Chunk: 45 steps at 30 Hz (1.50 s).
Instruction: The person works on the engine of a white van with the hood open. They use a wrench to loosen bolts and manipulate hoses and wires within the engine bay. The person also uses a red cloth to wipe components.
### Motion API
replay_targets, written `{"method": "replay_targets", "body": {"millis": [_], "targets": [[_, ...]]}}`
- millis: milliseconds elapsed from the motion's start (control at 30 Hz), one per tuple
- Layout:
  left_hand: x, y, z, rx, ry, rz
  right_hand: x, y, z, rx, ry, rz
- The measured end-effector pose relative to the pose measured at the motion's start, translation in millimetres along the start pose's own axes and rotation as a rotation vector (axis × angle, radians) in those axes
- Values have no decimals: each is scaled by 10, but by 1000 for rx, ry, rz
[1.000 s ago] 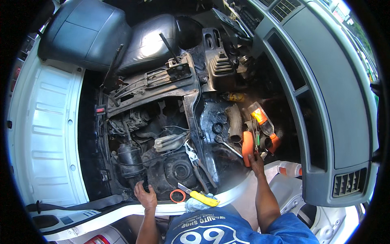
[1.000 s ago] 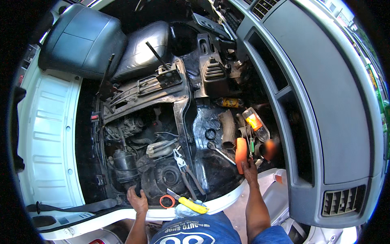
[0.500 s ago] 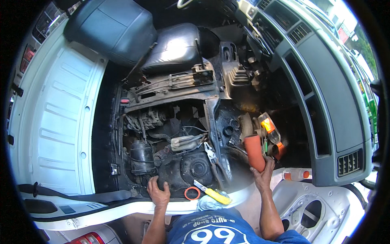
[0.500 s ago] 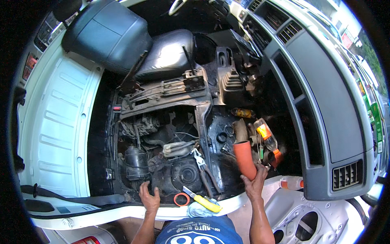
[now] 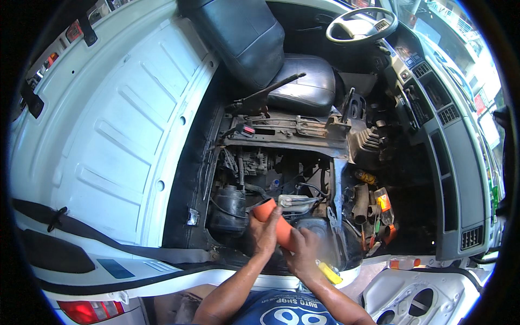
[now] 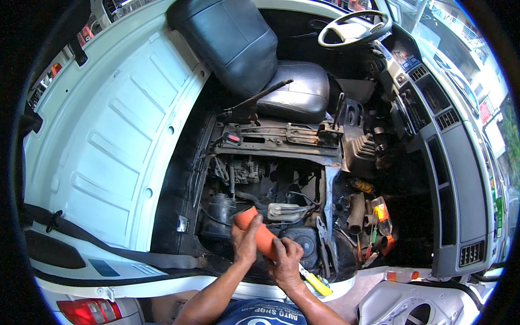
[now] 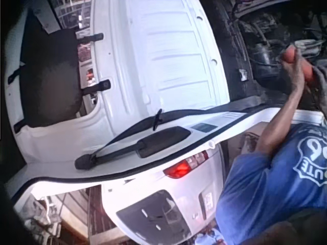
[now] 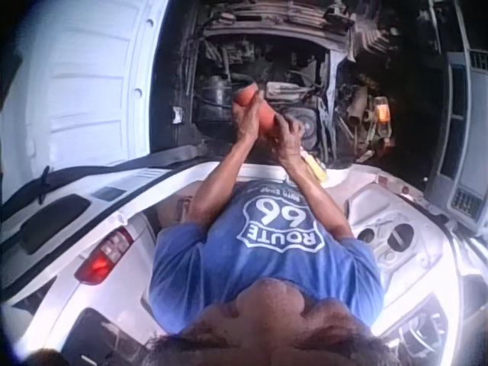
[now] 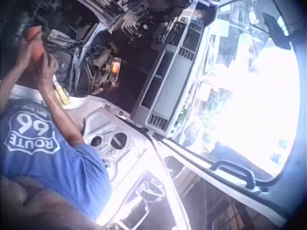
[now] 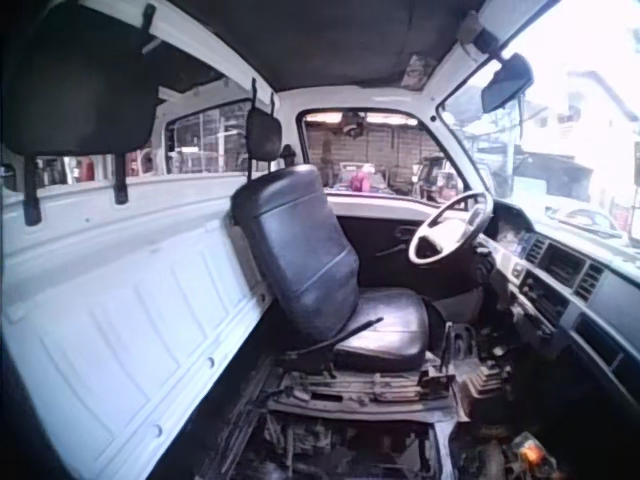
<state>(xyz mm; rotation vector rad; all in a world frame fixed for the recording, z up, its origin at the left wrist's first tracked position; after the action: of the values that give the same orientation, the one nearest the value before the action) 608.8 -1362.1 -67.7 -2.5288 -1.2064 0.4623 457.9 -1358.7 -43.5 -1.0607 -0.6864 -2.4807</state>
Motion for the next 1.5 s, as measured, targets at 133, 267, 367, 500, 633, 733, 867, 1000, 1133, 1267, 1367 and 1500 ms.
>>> {"method": "replay_targets", "body": {"millis": [133, 267, 367, 500, 633, 733, 867, 1000, 1133, 1267, 1367, 1500], "targets": [[512, 420, 66, -95, 56, -24, -314, 166, 132, -119, 359, 339], [724, 763, 203, 40, 85, -30, -581, 279, 86, -306, 409, 569], [740, 870, 322, 146, -78, 132, -623, 344, 12, -347, 446, 549], [711, 752, 476, 239, -236, 365, -559, 372, -138, -508, 584, 587], [718, 623, 545, 169, -120, 315, -579, 353, -190, -517, 564, 669], [843, 771, 519, 94, 125, 138, -617, 278, -211, -496, 531, 687], [1090, 1346, 483, 104, 327, -35, -607, 173, -263, -584, 668, 703], [1148, 1919, 543, 59, 422, -172, -523, 178, -282, -545, 648, 715], [1088, 2165, 510, -5, 666, -285, -424, 203, -330, -528, 629, 721], [1072, 2063, 427, -34, 732, -295, -396, 210, -446, -533, 738, 693], [1065, 1949, 354, -115, 878, -322, -436, 197, -570, -572, 687, 704], [962, 1992, 264, -199, 1028, -322, -517, 178, -647, -548, 683, 699]]}}
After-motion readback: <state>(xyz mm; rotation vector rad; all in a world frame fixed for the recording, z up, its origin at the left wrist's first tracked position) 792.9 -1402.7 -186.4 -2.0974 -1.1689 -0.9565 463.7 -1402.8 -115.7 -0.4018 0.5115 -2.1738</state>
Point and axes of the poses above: each hand's wrist, its own y-axis towards the middle knuckle, its own x-axis out of the back of the hand, z = x × y, the point moved 3 cm from there along y, towards the middle knuckle, and after that the axes turned 1 degree about -x, right-handed, at the moved point
